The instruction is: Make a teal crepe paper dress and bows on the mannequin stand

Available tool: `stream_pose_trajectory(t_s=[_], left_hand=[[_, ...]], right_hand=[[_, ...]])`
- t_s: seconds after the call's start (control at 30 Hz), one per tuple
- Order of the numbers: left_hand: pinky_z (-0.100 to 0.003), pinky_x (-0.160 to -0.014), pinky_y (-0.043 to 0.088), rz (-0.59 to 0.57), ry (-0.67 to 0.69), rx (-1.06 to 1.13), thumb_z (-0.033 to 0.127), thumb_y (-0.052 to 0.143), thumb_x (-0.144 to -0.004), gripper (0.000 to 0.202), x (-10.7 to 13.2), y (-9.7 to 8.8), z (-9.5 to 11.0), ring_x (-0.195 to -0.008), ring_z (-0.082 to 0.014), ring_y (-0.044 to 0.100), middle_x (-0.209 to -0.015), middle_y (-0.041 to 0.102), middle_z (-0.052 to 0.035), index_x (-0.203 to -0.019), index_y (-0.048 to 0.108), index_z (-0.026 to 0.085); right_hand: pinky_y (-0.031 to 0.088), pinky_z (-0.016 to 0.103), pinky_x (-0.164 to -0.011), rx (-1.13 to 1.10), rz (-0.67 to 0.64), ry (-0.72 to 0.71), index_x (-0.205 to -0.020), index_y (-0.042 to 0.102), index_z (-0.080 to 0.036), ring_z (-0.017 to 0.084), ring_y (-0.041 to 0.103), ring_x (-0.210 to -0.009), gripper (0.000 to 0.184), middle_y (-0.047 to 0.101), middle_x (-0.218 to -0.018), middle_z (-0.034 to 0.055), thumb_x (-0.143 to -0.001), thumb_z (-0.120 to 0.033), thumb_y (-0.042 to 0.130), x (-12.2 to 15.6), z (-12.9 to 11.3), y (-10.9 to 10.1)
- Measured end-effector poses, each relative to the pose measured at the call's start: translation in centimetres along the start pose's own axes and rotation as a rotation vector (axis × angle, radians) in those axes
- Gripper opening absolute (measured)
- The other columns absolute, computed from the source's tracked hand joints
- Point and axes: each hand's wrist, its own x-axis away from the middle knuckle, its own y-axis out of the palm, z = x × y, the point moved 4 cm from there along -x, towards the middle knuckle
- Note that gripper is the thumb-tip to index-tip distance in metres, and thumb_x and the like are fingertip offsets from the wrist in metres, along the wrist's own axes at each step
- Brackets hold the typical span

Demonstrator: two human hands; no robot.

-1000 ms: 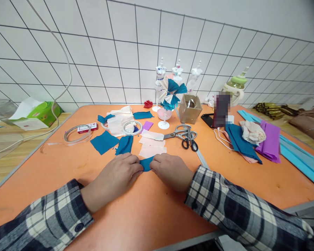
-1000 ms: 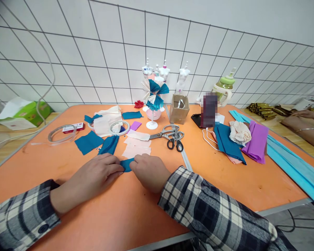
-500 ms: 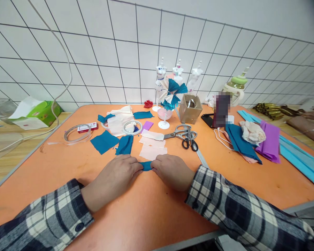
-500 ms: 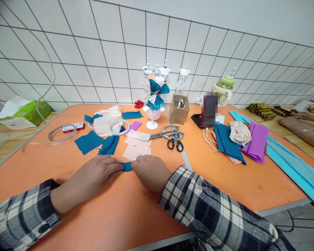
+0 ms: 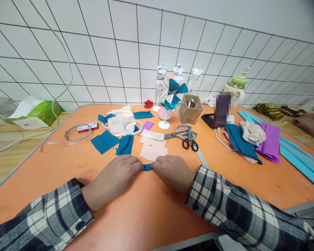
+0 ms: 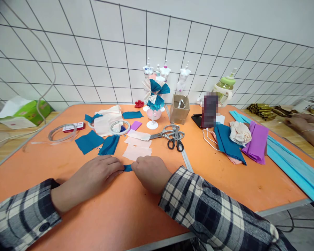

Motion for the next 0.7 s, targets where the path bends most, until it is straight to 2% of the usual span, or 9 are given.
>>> stream_pose_trajectory(t_s=[0.13,0.27,0.4,0.53,0.7], left_hand=[[-0.036,-0.081,0.049,0.038,-0.01,0.064,0.015,0.053,-0.094,0.017,-0.06,0.03,-0.16,-0.093,-0.0231,0.065,-0.097,0.072,-0.0061,-0.101,0.068,0.02],[-0.035,-0.079,0.049,0.038,0.024,0.069,0.013,0.052,-0.094,0.019,-0.18,-0.11,0.05,-0.09,-0.0221,0.065,-0.095,0.071,-0.0056,-0.095,0.07,0.02],[-0.036,-0.076,0.048,0.035,0.019,0.046,0.015,0.052,-0.095,0.019,-0.22,-0.24,0.15,-0.087,-0.0227,0.062,-0.09,0.069,-0.0055,-0.092,0.07,0.019],[-0.037,-0.078,0.048,0.075,0.024,0.03,0.019,0.049,-0.096,0.021,-0.18,-0.19,0.11,-0.091,-0.0236,0.061,-0.094,0.068,-0.0066,-0.094,0.07,0.019],[-0.038,-0.08,0.048,0.059,0.016,0.033,0.02,0.051,-0.095,0.019,-0.24,0.14,-0.01,-0.089,-0.0233,0.063,-0.092,0.07,-0.0055,-0.097,0.069,0.02]], right_hand=[[0.037,0.03,-0.059,-0.017,0.003,0.016,-0.089,0.061,-0.02,0.019,0.06,-0.078,0.023,0.065,-0.086,0.0048,-0.1,-0.023,0.041,-0.08,0.12,0.28],[0.039,0.029,-0.061,-0.018,-0.001,0.013,-0.09,0.061,-0.019,0.019,0.06,-0.083,0.022,0.065,-0.09,0.0059,-0.1,-0.025,0.043,-0.14,0.04,0.18],[0.036,0.028,-0.059,-0.019,-0.018,0.036,-0.092,0.061,-0.02,0.018,0.06,-0.077,0.021,0.065,-0.088,0.0053,-0.1,-0.025,0.042,-0.04,0.11,0.13],[0.034,0.027,-0.058,-0.028,-0.024,0.047,-0.093,0.06,-0.019,0.017,0.061,-0.075,0.021,0.065,-0.088,0.0055,-0.1,-0.025,0.041,0.01,0.21,0.16],[0.033,0.029,-0.055,-0.003,-0.003,0.033,-0.089,0.061,-0.02,0.019,0.061,-0.074,0.024,0.065,-0.086,0.0046,-0.1,-0.028,0.041,0.0,0.11,0.15]])
